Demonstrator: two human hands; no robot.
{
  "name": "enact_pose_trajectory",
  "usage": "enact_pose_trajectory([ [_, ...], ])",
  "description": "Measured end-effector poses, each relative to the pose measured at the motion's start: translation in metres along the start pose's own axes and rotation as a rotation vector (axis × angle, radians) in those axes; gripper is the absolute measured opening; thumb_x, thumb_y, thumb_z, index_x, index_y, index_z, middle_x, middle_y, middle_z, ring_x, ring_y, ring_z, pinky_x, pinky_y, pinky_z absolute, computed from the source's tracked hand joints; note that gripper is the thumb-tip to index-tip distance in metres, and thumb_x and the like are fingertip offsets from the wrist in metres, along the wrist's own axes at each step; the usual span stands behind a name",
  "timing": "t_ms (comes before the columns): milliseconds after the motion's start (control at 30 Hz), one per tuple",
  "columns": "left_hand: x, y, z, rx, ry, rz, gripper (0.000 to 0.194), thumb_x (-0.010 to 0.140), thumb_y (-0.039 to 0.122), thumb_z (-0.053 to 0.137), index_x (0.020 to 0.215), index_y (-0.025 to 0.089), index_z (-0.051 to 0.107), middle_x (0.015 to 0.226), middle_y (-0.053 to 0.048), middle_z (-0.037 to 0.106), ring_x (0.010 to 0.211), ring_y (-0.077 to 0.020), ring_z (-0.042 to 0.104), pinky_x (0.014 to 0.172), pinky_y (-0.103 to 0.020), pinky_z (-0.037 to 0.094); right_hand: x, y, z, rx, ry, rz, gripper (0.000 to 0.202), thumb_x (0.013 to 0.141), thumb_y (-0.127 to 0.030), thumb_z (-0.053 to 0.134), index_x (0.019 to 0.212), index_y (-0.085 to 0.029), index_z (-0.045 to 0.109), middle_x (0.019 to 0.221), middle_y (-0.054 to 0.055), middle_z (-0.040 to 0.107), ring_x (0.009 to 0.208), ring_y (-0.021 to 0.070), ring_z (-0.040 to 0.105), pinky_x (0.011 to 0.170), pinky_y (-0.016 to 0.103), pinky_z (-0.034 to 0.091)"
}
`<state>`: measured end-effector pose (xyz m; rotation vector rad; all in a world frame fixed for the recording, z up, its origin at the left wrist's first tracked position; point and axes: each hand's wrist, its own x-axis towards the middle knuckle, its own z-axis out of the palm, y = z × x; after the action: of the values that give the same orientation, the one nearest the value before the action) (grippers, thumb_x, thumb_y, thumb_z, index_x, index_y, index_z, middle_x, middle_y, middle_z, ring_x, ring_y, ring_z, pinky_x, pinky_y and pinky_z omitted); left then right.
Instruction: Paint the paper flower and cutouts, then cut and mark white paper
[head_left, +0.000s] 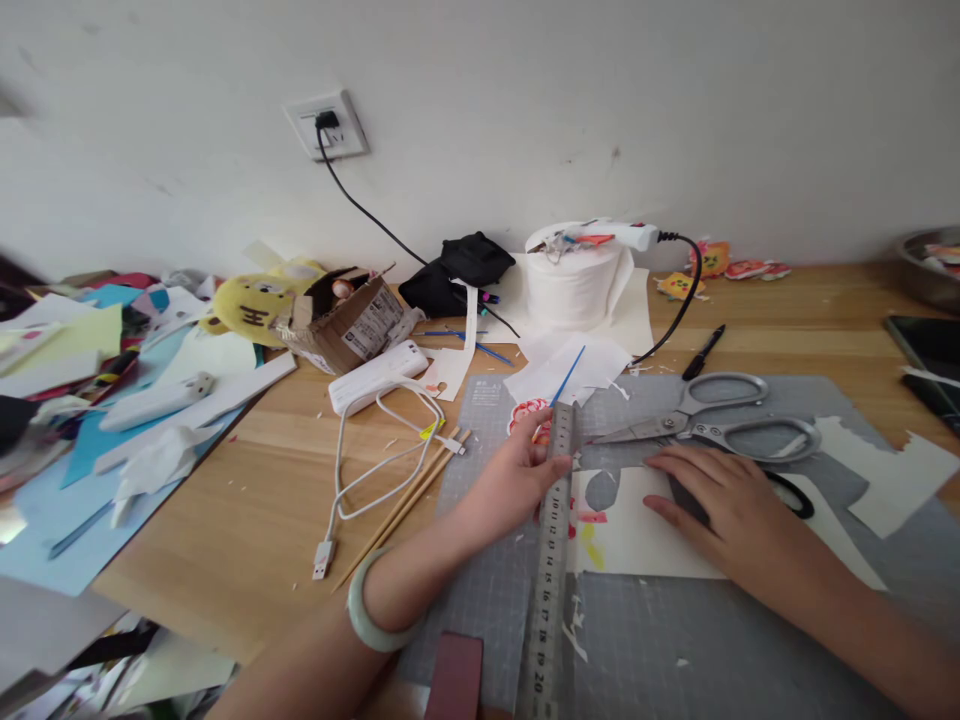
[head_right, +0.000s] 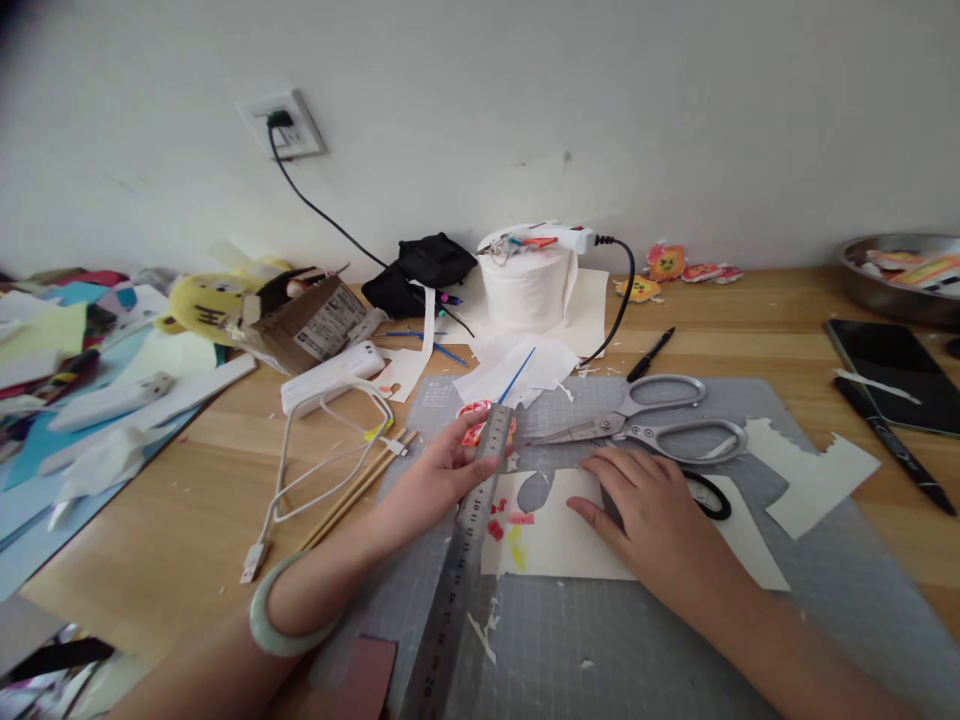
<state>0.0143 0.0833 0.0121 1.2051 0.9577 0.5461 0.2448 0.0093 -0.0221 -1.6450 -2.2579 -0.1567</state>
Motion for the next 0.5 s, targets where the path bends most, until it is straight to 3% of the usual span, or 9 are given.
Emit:
enact_pose_trajectory([
  [200,-0.001,-0.003,0.001,0.003,-0.049,0.003,0.062,0.082,0.027,0.060,0.136,0.020,0.031,0.073,0.000,0.062,0.063,-0.0162,0.062,0.053,-0.022,0.044,-0.007,0.002,-0.009,-0.089,0.004,-0.122,0.075,0.083,-0.071,0.031,0.118,-0.012,0.060,0.109,0.016,0.069,0.097,0.0302,0.064,0.079,0.047,0.048],
  [333,-0.002,-0.002,0.003,-0.046,-0.058,-0.043,0.065,0.080,0.031,0.065,0.135,0.021,0.032,0.073,-0.001,0.065,0.056,-0.0168,0.062,0.048,-0.021,0.042,-0.010,-0.004,-0.010,-0.130,0.023,-0.155,0.074,0.088,-0.064,0.028,0.118,-0.004,0.060,0.111,0.019,0.068,0.097,0.0290,0.065,0.077,0.043,0.051],
  [500,-0.002,-0.001,0.007,-0.208,-0.054,-0.041,0.065,0.078,0.028,0.068,0.132,0.021,0.031,0.091,-0.007,0.069,0.056,-0.0163,0.065,0.047,-0.022,0.044,-0.004,-0.010,-0.003,-0.086,0.020,-0.099,0.067,0.090,-0.057,0.032,0.121,-0.003,0.057,0.117,0.019,0.066,0.104,0.0284,0.063,0.082,0.041,0.052],
])
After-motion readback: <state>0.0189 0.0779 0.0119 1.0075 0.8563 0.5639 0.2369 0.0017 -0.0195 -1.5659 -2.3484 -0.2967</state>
